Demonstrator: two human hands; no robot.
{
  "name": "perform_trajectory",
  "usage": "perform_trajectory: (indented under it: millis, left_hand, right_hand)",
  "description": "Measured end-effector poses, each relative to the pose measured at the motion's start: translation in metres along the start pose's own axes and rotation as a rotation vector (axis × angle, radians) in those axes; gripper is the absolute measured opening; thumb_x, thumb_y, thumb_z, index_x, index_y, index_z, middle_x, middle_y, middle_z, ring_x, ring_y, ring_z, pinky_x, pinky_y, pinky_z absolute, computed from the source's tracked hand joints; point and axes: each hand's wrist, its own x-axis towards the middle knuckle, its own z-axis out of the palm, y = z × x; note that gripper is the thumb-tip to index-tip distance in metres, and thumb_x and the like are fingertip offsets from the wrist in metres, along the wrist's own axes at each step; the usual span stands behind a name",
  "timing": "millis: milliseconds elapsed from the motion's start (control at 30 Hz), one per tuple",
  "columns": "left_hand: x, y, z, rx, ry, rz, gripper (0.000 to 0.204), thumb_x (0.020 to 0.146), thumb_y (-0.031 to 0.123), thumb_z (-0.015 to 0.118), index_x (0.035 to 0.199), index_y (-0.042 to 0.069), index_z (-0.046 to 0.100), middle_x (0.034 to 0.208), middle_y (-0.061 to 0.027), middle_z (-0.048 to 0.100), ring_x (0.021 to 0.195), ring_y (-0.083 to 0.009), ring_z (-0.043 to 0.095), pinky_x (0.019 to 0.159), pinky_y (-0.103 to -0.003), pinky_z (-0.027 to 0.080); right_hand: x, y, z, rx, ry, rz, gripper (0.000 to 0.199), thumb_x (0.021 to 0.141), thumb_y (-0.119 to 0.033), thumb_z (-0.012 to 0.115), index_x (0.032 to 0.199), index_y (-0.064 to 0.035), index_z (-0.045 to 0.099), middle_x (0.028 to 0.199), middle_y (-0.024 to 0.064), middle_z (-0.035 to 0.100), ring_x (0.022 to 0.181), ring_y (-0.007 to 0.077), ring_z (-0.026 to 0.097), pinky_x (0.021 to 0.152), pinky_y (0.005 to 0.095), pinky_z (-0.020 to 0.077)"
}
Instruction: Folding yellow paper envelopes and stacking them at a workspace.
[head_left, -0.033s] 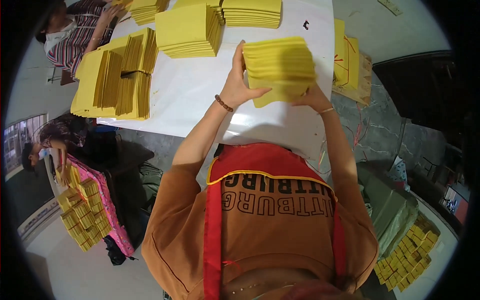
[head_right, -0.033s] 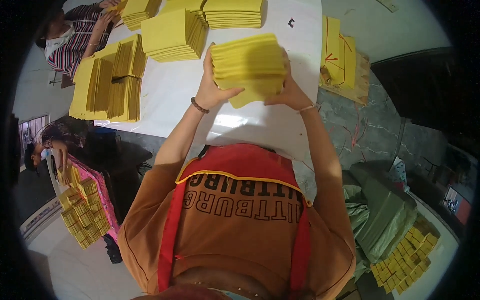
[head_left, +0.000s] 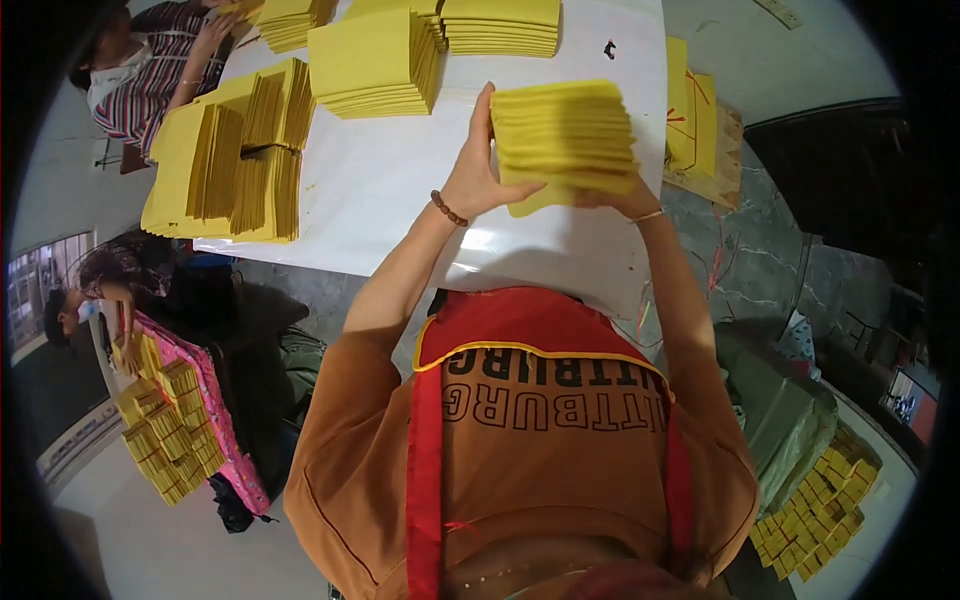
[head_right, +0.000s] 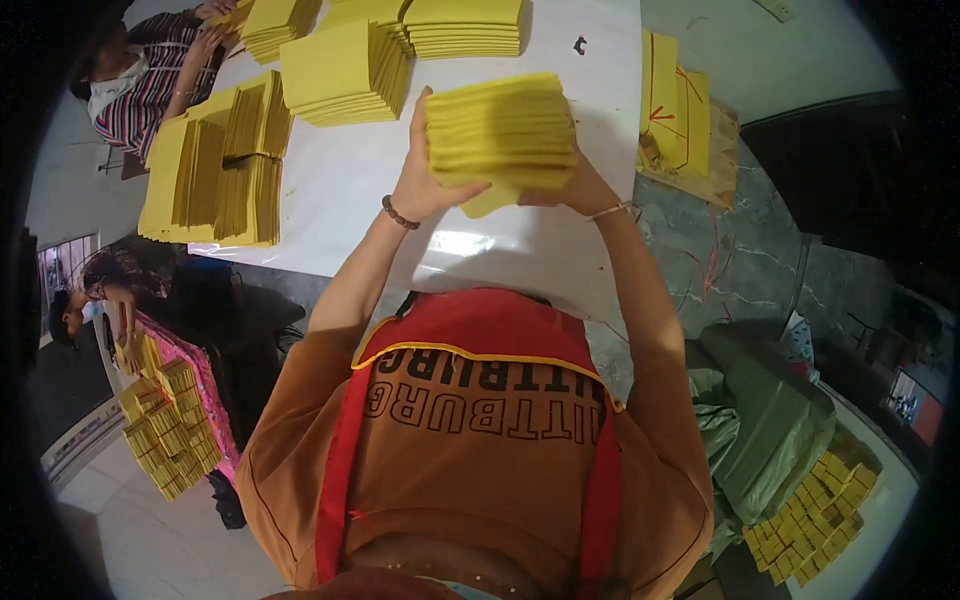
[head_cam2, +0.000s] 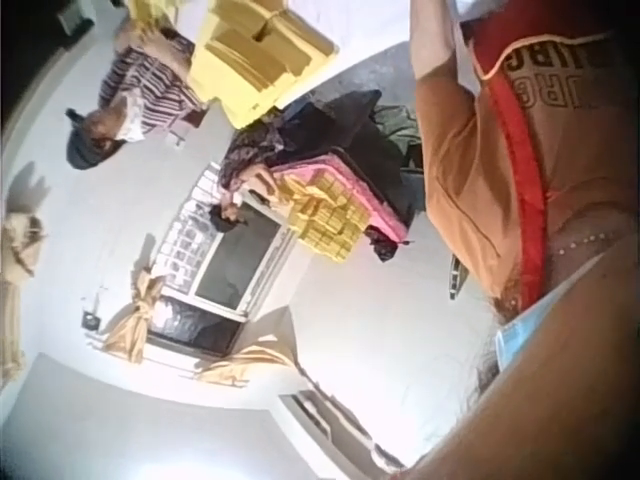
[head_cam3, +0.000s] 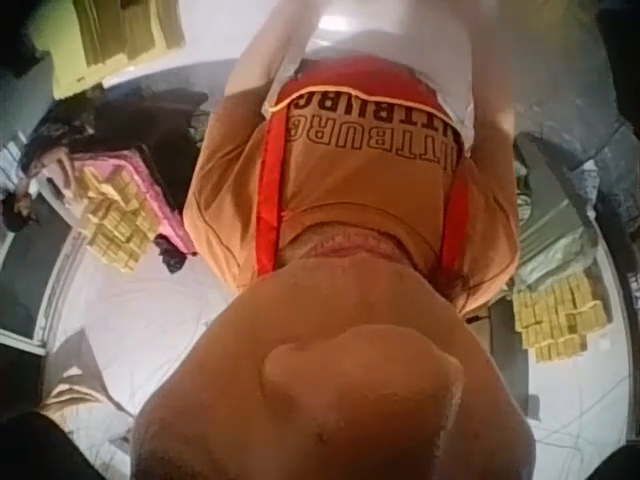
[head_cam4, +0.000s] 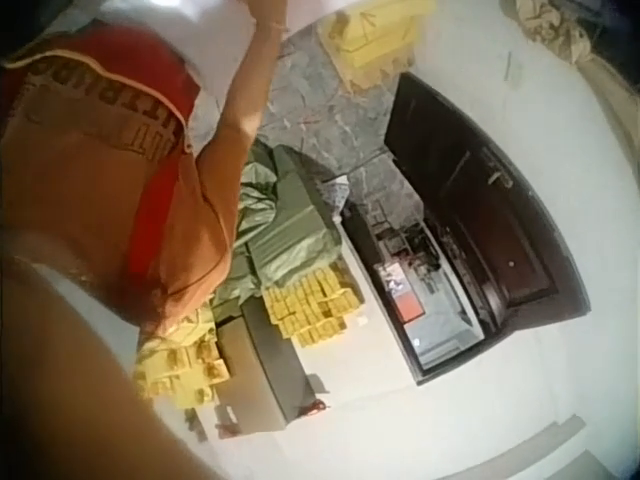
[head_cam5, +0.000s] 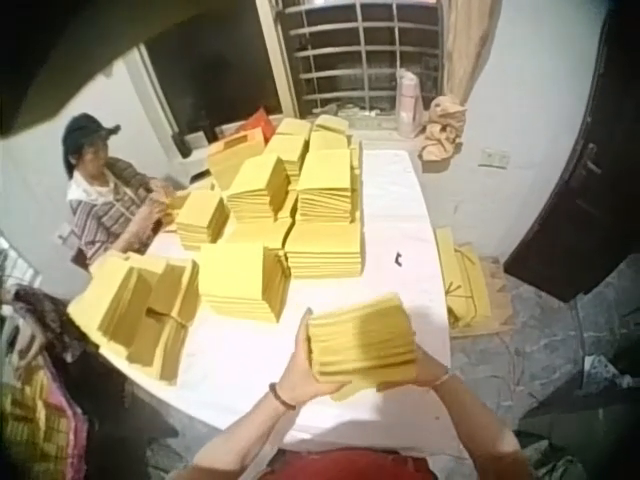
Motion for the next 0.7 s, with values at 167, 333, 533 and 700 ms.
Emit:
perform_trajectory:
  millis: [167, 333, 533, 700]
  left_hand:
    - [-0.006, -0.061, 0.008, 0.208, -0.087, 0.052, 0.132, 0.048, 0.033, 0.085, 0.135, -0.005, -0.007, 0.127, -0.0224, 0.036, 0.115, -0.0388, 0.038, 0.098, -0.043, 0.031]
    - [0.002, -0.063, 0.006, 0.194, -0.240, -0.122, 0.130, 0.043, 0.035, 0.087, 0.133, -0.006, 0.004, 0.122, -0.0234, 0.042, 0.108, -0.0394, 0.044, 0.093, -0.042, 0.036]
    - [0.002, -0.079, 0.013, 0.189, -0.159, -0.146, 0.090, 0.059, 0.032, 0.079, 0.122, -0.003, 0.026, 0.118, -0.0217, 0.044, 0.098, -0.0377, 0.051, 0.085, -0.042, 0.042]
    - [-0.009, -0.109, 0.006, 0.610, -0.197, 0.024, 0.092, 0.065, 0.038, 0.072, 0.132, 0.003, 0.020, 0.128, -0.0183, 0.034, 0.114, -0.0321, 0.039, 0.095, -0.043, 0.029]
  right_hand:
    - [0.016, 0.031, 0.013, -0.165, 0.131, -0.116, 0.088, 0.062, -0.017, 0.080, 0.133, -0.0097, 0.029, 0.117, 0.0077, 0.052, 0.106, 0.0176, 0.050, 0.091, 0.0315, 0.0422]
    - [0.021, 0.053, 0.002, -0.185, 0.148, -0.110, 0.086, 0.062, -0.017, 0.080, 0.131, -0.0094, 0.031, 0.117, 0.0077, 0.052, 0.106, 0.0178, 0.050, 0.091, 0.0316, 0.0423]
    - [0.020, 0.067, 0.001, -0.227, 0.167, -0.119, 0.083, 0.062, -0.017, 0.080, 0.130, -0.0090, 0.033, 0.117, 0.0077, 0.052, 0.105, 0.0181, 0.051, 0.091, 0.0316, 0.0424]
    - [0.017, 0.077, 0.001, -0.266, 0.157, -0.142, 0.081, 0.061, -0.017, 0.080, 0.129, -0.0087, 0.035, 0.117, 0.0077, 0.052, 0.105, 0.0184, 0.051, 0.090, 0.0316, 0.0425]
